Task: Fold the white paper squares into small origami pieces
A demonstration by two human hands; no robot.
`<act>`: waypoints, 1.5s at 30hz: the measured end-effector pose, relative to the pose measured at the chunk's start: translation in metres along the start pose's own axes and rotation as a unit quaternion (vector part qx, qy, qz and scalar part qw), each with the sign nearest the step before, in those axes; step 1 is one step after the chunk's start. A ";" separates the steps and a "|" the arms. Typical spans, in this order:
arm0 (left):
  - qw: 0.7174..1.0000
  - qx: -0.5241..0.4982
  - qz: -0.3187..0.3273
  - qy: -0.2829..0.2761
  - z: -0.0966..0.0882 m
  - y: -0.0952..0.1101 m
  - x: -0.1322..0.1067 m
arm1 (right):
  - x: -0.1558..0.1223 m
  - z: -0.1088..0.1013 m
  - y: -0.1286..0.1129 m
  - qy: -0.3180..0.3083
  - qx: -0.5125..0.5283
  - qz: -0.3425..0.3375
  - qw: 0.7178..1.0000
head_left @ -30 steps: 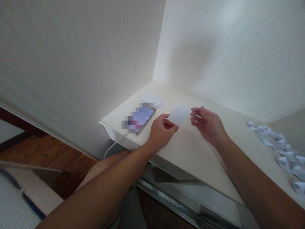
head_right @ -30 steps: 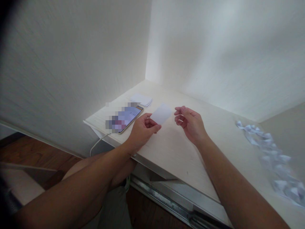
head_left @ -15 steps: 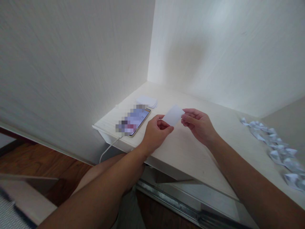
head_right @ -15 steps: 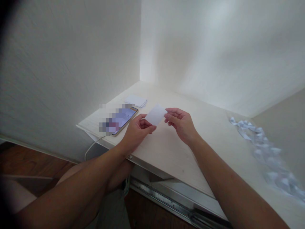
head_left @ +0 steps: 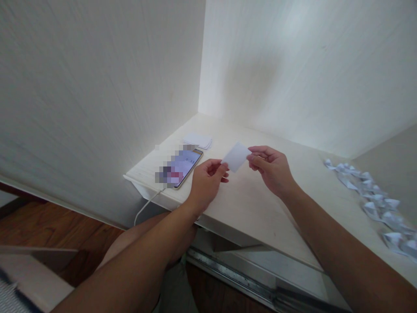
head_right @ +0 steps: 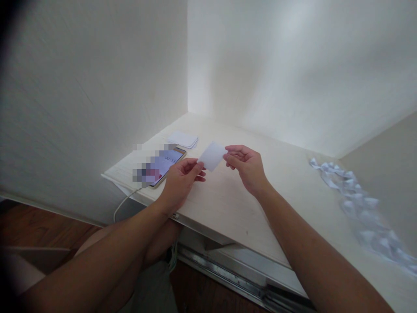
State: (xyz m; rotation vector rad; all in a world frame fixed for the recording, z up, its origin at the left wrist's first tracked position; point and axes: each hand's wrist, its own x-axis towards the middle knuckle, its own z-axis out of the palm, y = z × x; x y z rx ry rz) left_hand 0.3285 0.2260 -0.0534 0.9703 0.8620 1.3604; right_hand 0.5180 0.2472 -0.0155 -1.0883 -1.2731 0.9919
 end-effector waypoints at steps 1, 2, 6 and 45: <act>1.000 0.000 0.000 0.002 0.000 0.000 0.000 | 0.000 0.000 0.000 -0.001 0.000 -0.001 1.000; 1.000 -0.001 0.000 0.004 0.000 0.000 0.000 | 0.000 0.000 0.000 -0.001 0.000 -0.001 1.000; 1.000 -0.004 -0.002 0.006 0.000 0.000 0.000 | 0.000 0.001 -0.001 -0.004 0.007 -0.002 1.000; 0.997 0.062 0.020 -0.028 0.002 0.001 -0.002 | -0.002 0.001 0.001 -0.030 0.045 -0.021 0.998</act>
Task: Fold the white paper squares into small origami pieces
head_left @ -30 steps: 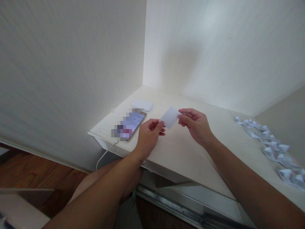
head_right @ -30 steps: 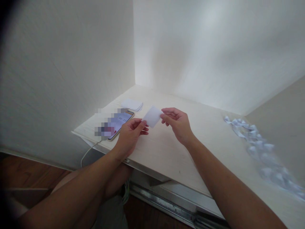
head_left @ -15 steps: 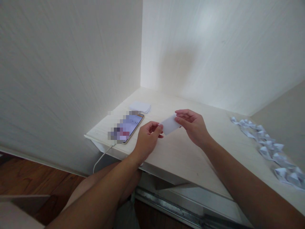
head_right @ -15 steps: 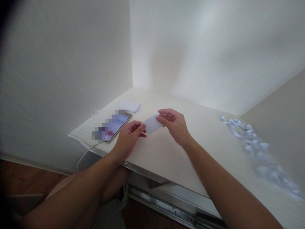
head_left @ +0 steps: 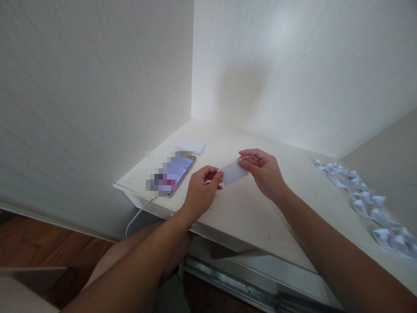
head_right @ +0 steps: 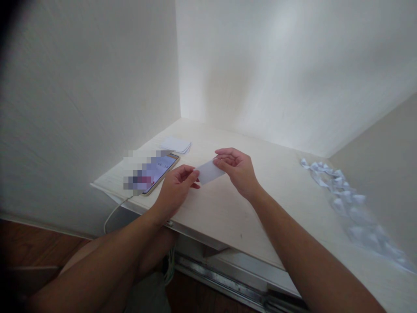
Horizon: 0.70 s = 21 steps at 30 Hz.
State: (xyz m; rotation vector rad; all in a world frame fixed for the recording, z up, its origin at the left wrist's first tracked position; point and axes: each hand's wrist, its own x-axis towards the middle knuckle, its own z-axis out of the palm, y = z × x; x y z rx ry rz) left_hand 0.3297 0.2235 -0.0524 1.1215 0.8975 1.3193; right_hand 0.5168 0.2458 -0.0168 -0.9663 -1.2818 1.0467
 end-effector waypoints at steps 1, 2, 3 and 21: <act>1.000 0.002 0.002 -0.001 0.000 0.000 0.000 | 0.000 0.000 -0.001 -0.001 0.002 0.000 1.000; 1.000 -0.001 0.005 -0.002 0.001 0.001 -0.001 | 0.000 0.000 -0.002 -0.002 0.005 0.001 1.000; 1.000 -0.017 0.007 -0.004 0.001 0.002 -0.001 | 0.000 0.000 -0.004 -0.003 0.012 0.004 1.000; 0.967 -0.210 -0.130 -0.059 0.006 0.007 -0.011 | -0.005 -0.002 -0.013 -0.126 0.039 0.111 0.985</act>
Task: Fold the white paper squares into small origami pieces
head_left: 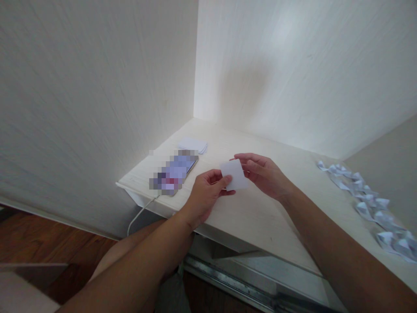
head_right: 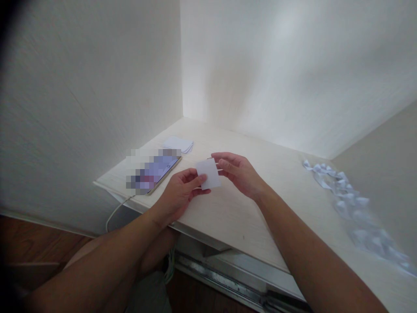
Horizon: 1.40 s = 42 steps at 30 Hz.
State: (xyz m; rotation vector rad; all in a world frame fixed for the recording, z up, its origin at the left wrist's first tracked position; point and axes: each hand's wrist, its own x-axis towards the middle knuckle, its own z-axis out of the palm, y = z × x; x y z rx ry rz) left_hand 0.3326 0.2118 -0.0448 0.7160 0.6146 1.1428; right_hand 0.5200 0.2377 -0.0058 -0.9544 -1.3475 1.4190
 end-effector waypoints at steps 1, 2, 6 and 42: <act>1.000 0.015 0.017 0.011 -0.001 0.000 0.001 | 0.001 0.000 0.002 0.001 -0.018 0.004 1.000; 0.999 0.028 0.027 0.016 -0.001 0.000 0.002 | 0.002 0.000 0.004 0.002 -0.039 0.005 0.999; 0.998 0.049 0.043 0.022 -0.003 -0.001 0.004 | 0.003 0.000 0.010 0.015 -0.114 -0.014 0.993; 0.941 0.295 0.163 -0.004 -0.013 0.012 0.000 | 0.002 0.004 0.006 0.045 -0.150 -0.027 0.987</act>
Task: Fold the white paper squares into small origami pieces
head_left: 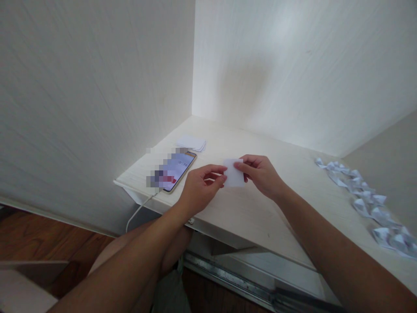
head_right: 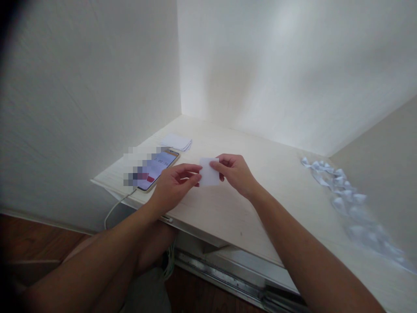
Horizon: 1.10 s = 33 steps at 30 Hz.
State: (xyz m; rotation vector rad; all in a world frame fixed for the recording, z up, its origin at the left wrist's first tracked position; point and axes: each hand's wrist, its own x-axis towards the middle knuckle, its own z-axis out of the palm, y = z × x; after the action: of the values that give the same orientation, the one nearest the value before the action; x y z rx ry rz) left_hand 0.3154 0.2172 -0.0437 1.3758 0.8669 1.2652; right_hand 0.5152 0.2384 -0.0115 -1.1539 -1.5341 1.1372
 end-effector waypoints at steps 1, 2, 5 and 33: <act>1.000 0.000 0.001 -0.003 0.000 0.000 0.000 | 0.000 0.001 0.000 0.001 0.001 0.000 1.000; 1.000 0.000 0.002 -0.005 0.000 -0.001 0.000 | 0.000 0.001 0.000 0.001 0.003 0.000 1.000; 1.000 -0.002 0.004 -0.005 0.001 -0.002 0.000 | -0.001 0.002 0.001 -0.001 0.018 -0.001 1.000; 0.998 0.025 0.031 0.049 -0.001 -0.010 0.000 | -0.007 0.004 -0.006 -0.041 -0.041 -0.118 0.991</act>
State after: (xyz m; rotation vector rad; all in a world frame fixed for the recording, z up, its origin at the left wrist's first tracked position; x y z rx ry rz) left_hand 0.3154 0.2193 -0.0532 1.3996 0.9350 1.3755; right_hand 0.5115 0.2304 -0.0070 -0.9573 -1.7439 0.9802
